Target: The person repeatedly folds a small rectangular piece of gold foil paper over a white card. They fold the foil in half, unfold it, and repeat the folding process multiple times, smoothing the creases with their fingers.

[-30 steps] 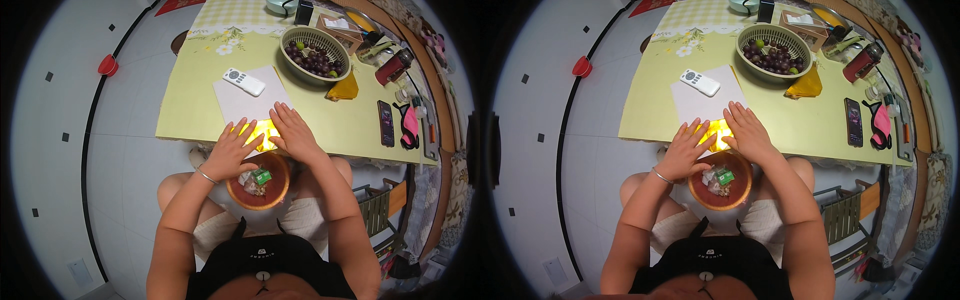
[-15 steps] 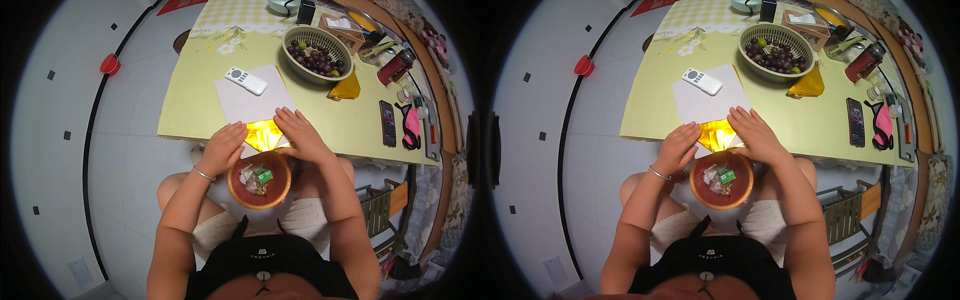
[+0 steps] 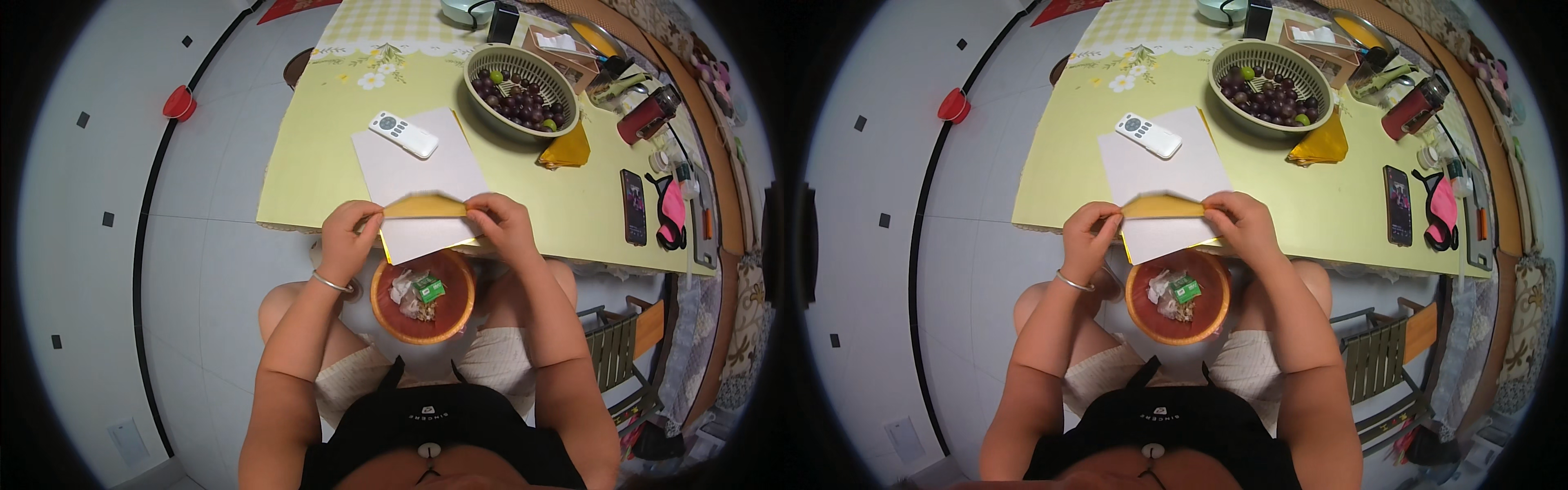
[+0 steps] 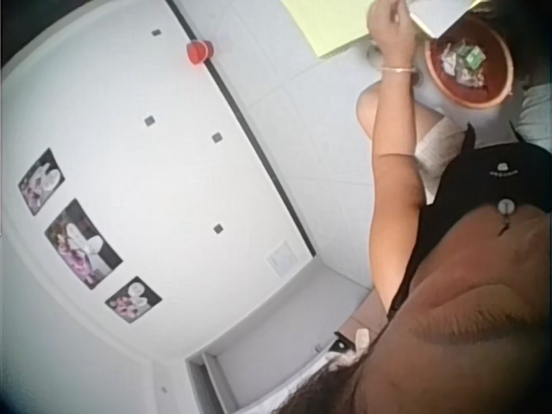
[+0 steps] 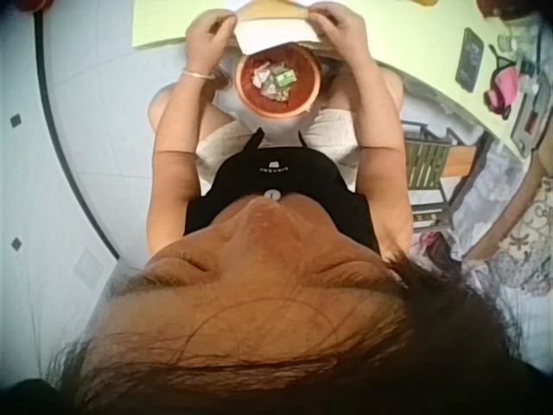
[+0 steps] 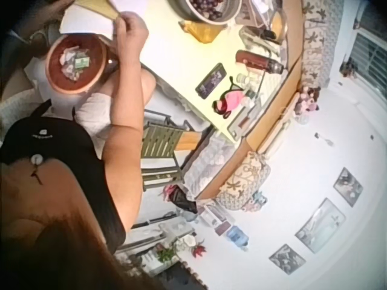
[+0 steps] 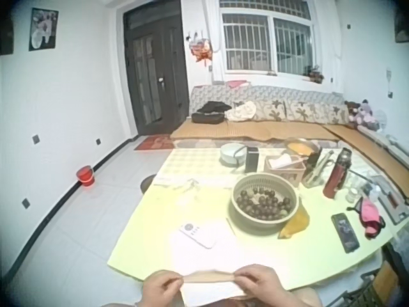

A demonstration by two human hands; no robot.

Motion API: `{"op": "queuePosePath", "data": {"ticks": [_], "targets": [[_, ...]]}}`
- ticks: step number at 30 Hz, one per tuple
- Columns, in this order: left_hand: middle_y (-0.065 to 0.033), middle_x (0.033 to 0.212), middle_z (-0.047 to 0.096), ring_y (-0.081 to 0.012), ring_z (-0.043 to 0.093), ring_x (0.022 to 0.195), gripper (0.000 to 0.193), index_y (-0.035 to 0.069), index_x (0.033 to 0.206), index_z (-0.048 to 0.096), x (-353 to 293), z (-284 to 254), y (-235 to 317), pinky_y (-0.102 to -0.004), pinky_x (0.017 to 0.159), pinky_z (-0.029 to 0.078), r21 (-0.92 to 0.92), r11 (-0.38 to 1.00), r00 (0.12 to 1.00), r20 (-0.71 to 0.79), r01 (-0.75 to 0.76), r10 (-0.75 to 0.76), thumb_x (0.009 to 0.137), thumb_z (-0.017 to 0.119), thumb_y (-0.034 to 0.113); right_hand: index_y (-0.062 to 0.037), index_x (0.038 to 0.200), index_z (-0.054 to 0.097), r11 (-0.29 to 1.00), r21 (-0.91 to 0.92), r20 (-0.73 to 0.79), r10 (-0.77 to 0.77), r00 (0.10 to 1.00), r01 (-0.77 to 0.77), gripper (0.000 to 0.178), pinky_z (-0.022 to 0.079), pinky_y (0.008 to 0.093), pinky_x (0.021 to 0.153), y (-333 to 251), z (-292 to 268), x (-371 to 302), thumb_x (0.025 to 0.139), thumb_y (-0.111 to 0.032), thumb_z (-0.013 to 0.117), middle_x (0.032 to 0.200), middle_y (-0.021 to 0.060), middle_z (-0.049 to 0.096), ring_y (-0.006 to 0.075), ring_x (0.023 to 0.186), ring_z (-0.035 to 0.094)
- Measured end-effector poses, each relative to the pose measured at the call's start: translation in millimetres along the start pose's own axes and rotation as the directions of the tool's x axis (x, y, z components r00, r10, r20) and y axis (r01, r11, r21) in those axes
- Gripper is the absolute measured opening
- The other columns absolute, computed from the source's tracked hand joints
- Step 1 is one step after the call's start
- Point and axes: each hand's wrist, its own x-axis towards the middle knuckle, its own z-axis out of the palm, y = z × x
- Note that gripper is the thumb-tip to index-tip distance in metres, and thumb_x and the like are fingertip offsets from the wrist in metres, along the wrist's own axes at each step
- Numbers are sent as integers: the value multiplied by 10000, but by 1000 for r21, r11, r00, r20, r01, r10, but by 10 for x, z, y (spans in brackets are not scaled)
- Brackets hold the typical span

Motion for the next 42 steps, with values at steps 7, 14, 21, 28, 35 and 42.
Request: {"op": "queuePosePath", "data": {"ticks": [7, 14, 21, 28, 35, 42], "targets": [[-95, 859, 677, -164, 712, 725, 76, -20, 1034, 591, 104, 73, 88, -240, 649, 592, -635, 662, 880, 62, 398, -470, 973, 634, -29, 14, 994, 586, 732, 672, -136, 268, 954, -110, 98, 559, 202, 615, -91, 159, 132, 959, 35, 675, 843, 58, 664, 96, 700, 684], [-111, 886, 692, -176, 723, 747, 74, -32, 1053, 617, 165, 68, 60, -253, 643, 597, -680, 611, 863, 65, 406, -501, 988, 628, 2, 35, 1030, 630, 768, 634, -177, 258, 950, -90, 72, 594, 226, 676, -130, 157, 174, 966, 37, 663, 898, 88, 696, 132, 757, 718], [-96, 890, 708, -181, 726, 750, 116, -35, 1090, 644, 172, 18, 46, -269, 688, 608, -649, 641, 863, 46, 409, -503, 975, 642, -15, 43, 1065, 650, 735, 675, -139, 215, 967, -66, 91, 611, 256, 742, -50, 160, 164, 975, 30, 647, 937, 92, 708, 152, 811, 723], [-108, 918, 735, -171, 735, 795, 145, -64, 1076, 703, 188, -102, 97, -249, 715, 597, -506, 775, 901, 9, 379, -434, 934, 689, -44, 41, 1087, 701, 818, 525, -21, 289, 957, -235, 147, 536, 210, 722, -97, 18, 162, 943, 7, 701, 904, 41, 721, 79, 795, 646], [-98, 871, 733, -138, 720, 726, 91, -67, 1010, 716, 214, -102, 142, -223, 649, 586, -469, 738, 857, 87, 485, -508, 923, 697, -49, 17, 943, 747, 893, 347, -1, 305, 952, -286, 65, 506, 221, 671, -64, -11, 159, 905, -36, 748, 826, 13, 731, 68, 727, 625], [-96, 947, 747, -117, 683, 689, 91, -27, 961, 744, 178, -13, 178, -224, 623, 559, -204, 936, 944, -106, 288, -313, 901, 690, -70, -15, 940, 761, 998, 56, -306, -5, 952, 23, 72, 531, 258, 664, -149, 33, 153, 871, -28, 750, 797, 73, 737, 134, 705, 669]]}}
